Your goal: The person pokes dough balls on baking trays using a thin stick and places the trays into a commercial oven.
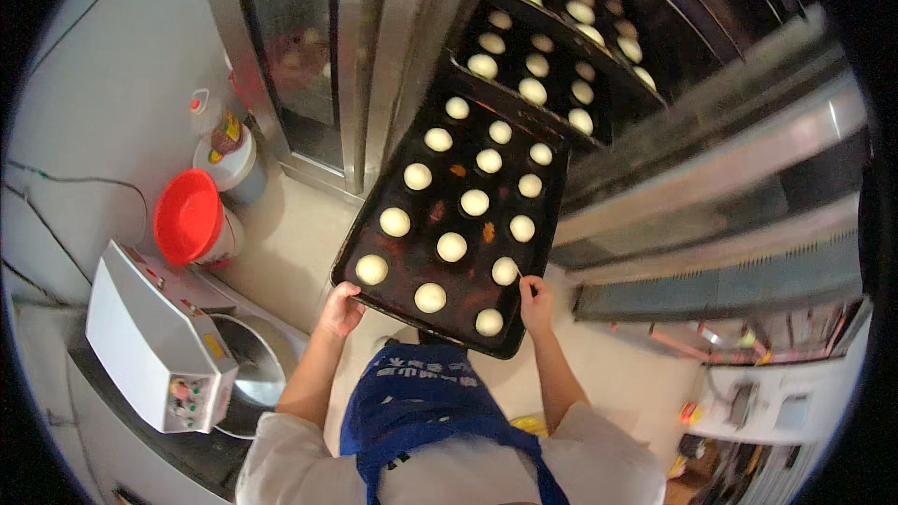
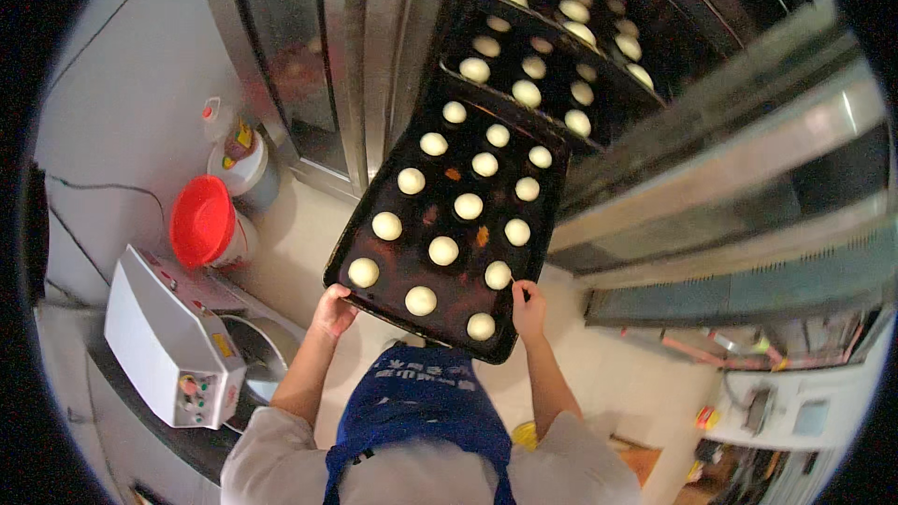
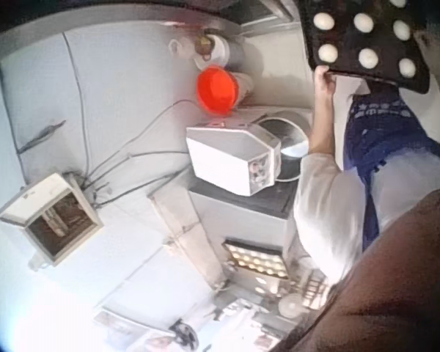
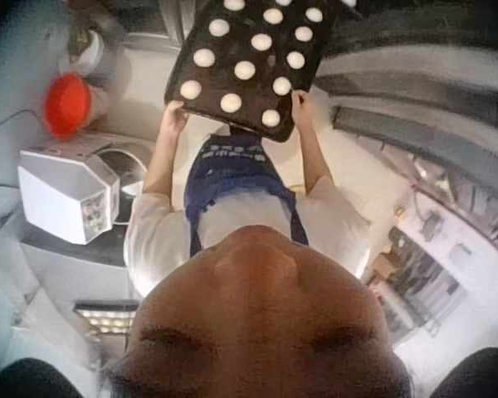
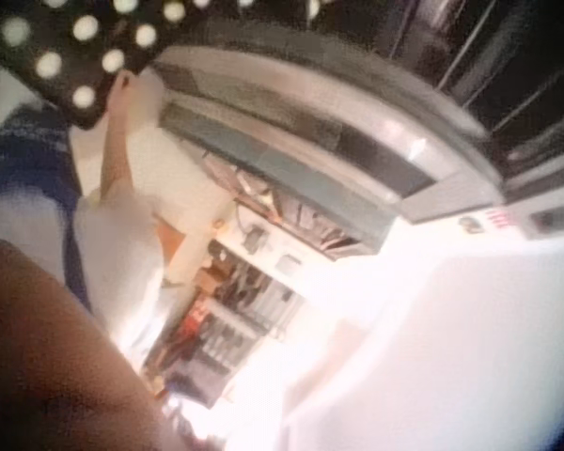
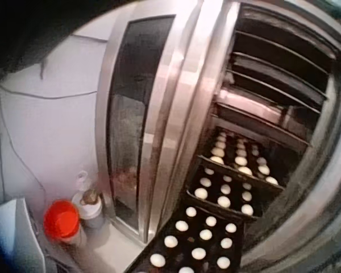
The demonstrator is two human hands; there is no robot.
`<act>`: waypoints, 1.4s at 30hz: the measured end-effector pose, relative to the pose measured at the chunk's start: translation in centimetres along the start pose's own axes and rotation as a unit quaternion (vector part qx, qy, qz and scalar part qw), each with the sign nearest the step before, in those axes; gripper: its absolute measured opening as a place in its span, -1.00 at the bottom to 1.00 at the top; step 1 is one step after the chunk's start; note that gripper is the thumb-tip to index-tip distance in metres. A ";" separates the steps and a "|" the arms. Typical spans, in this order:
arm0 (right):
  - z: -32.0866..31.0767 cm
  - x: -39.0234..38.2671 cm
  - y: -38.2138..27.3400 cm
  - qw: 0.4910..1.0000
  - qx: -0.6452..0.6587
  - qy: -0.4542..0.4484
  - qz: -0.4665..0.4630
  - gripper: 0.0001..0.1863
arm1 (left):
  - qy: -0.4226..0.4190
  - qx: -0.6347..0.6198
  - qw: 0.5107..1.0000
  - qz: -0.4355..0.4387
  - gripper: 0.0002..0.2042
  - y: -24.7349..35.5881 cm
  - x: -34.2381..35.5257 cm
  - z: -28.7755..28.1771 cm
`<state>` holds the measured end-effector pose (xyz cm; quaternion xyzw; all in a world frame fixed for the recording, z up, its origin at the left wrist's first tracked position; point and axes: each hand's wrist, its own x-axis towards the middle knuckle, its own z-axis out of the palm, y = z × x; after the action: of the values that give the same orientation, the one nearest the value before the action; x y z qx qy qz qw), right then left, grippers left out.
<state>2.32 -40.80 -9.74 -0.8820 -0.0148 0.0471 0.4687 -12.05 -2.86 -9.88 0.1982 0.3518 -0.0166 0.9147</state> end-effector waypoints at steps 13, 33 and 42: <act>-5.5 5.6 1.1 0.930 -0.303 0.133 -0.161 -0.91 | -0.054 -0.028 0.998 -0.016 -0.62 -6.2 9.5 7.4; 1.3 12.0 2.2 0.907 -0.305 -0.030 -0.289 -0.93 | 0.096 0.161 0.982 -0.019 -0.02 -5.2 20.6 20.9; 2.7 22.4 2.9 0.978 -0.129 -0.090 -0.133 -0.92 | 0.185 0.328 0.924 -0.067 -0.11 -17.5 11.0 0.5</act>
<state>24.33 -38.64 -15.22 -0.9173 -0.1804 0.0614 0.3496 -6.41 -17.97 -22.78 0.4628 0.5022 -0.1551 0.7138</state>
